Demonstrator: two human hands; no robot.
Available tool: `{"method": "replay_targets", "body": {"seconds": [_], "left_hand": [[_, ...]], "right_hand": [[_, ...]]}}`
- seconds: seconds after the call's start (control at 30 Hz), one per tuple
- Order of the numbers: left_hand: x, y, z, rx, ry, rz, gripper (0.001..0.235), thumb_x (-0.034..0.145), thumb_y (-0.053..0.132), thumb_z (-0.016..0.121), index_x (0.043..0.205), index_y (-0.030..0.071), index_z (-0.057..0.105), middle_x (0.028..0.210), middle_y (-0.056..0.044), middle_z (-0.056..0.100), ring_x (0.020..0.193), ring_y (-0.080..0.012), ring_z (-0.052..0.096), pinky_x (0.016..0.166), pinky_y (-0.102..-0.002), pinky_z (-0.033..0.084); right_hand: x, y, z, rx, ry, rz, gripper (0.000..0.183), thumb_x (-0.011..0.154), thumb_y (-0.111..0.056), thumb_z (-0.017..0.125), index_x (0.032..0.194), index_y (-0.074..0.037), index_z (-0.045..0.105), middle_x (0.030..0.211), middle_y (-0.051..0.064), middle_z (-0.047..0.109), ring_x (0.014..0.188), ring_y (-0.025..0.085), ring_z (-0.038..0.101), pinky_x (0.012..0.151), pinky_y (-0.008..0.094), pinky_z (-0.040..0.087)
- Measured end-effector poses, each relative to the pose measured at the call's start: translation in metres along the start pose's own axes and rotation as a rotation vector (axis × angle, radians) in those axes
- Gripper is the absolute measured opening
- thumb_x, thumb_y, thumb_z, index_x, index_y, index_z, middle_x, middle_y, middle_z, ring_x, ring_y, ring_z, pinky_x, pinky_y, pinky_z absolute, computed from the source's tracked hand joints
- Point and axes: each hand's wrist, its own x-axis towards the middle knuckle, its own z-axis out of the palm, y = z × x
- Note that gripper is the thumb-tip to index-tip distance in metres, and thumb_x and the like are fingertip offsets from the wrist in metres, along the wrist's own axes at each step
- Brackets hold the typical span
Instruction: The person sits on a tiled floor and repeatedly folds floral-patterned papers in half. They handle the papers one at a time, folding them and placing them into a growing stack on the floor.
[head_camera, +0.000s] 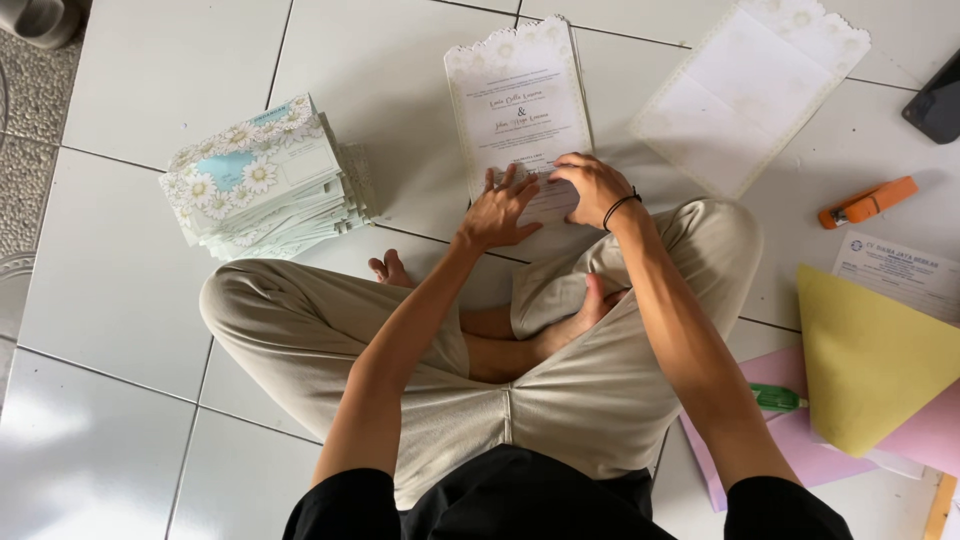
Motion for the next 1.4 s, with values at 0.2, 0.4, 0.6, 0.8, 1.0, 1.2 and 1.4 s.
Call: {"method": "replay_targets", "body": {"seconds": [0.2,0.4,0.6,0.8,1.0,1.2,1.4], "left_hand": [[0.0,-0.001,-0.005,-0.002,-0.015,0.023,0.051,0.088,0.045,0.071,0.125,0.01,0.066,0.139,-0.015,0.064,0.134,-0.0531,0.049,0.109,-0.076,0.034],[-0.011,-0.016,-0.017,-0.098,-0.044,0.084,0.059,0.083,0.056,0.07,0.126,0.016,0.066,0.133,-0.012,0.068,0.132,-0.048,0.052,0.111,-0.072,0.035],[-0.025,-0.049,-0.035,-0.517,0.115,0.034,0.038,0.079,0.0,0.076,0.117,0.004,0.073,0.116,-0.018,0.074,0.117,-0.0478,0.063,0.102,-0.059,0.051],[-0.015,-0.076,-0.027,-0.412,0.371,-0.065,0.027,0.082,0.012,0.086,0.108,0.01,0.078,0.112,-0.005,0.078,0.114,-0.0348,0.069,0.097,-0.045,0.055],[-0.006,-0.09,-0.009,-0.474,0.497,-0.197,0.007,0.089,0.024,0.082,0.095,0.026,0.082,0.094,0.004,0.08,0.101,-0.0237,0.074,0.09,-0.036,0.053],[0.001,-0.092,0.004,-0.461,0.622,-0.294,0.018,0.085,0.03,0.087,0.082,0.015,0.078,0.07,-0.006,0.074,0.076,-0.0315,0.074,0.08,-0.037,0.054],[0.007,-0.081,-0.005,-0.452,0.735,-0.362,0.033,0.087,0.035,0.086,0.071,0.01,0.071,0.056,-0.008,0.063,0.064,-0.0303,0.066,0.069,-0.033,0.051]], "right_hand": [[-0.002,0.001,-0.003,0.054,-0.03,0.018,0.063,0.063,-0.018,0.084,0.124,-0.021,0.07,0.147,0.002,0.058,0.137,0.033,0.053,0.11,0.052,0.049],[-0.002,0.007,-0.001,0.137,0.001,0.02,0.04,0.079,-0.028,0.068,0.117,-0.019,0.071,0.14,-0.001,0.066,0.134,0.03,0.056,0.106,0.05,0.051],[0.003,0.022,0.001,0.165,0.123,0.064,0.022,0.091,-0.036,0.063,0.104,-0.025,0.077,0.108,0.006,0.077,0.109,0.035,0.07,0.094,0.051,0.056],[0.005,0.034,-0.007,0.351,0.228,-0.056,0.018,0.093,-0.027,0.067,0.104,-0.017,0.078,0.097,0.012,0.077,0.106,0.035,0.07,0.087,0.051,0.056],[0.002,0.025,-0.04,0.559,0.121,0.037,0.057,0.069,-0.023,0.093,0.122,-0.016,0.073,0.117,0.006,0.077,0.116,0.023,0.069,0.095,0.04,0.054],[0.006,0.033,-0.052,0.58,0.136,0.096,0.066,0.067,-0.021,0.093,0.128,-0.011,0.07,0.126,0.014,0.073,0.124,0.033,0.064,0.102,0.045,0.049],[0.025,0.047,-0.029,0.473,0.31,0.103,0.05,0.065,-0.015,0.097,0.105,0.004,0.074,0.097,0.022,0.075,0.102,0.038,0.072,0.085,0.043,0.058]]}}
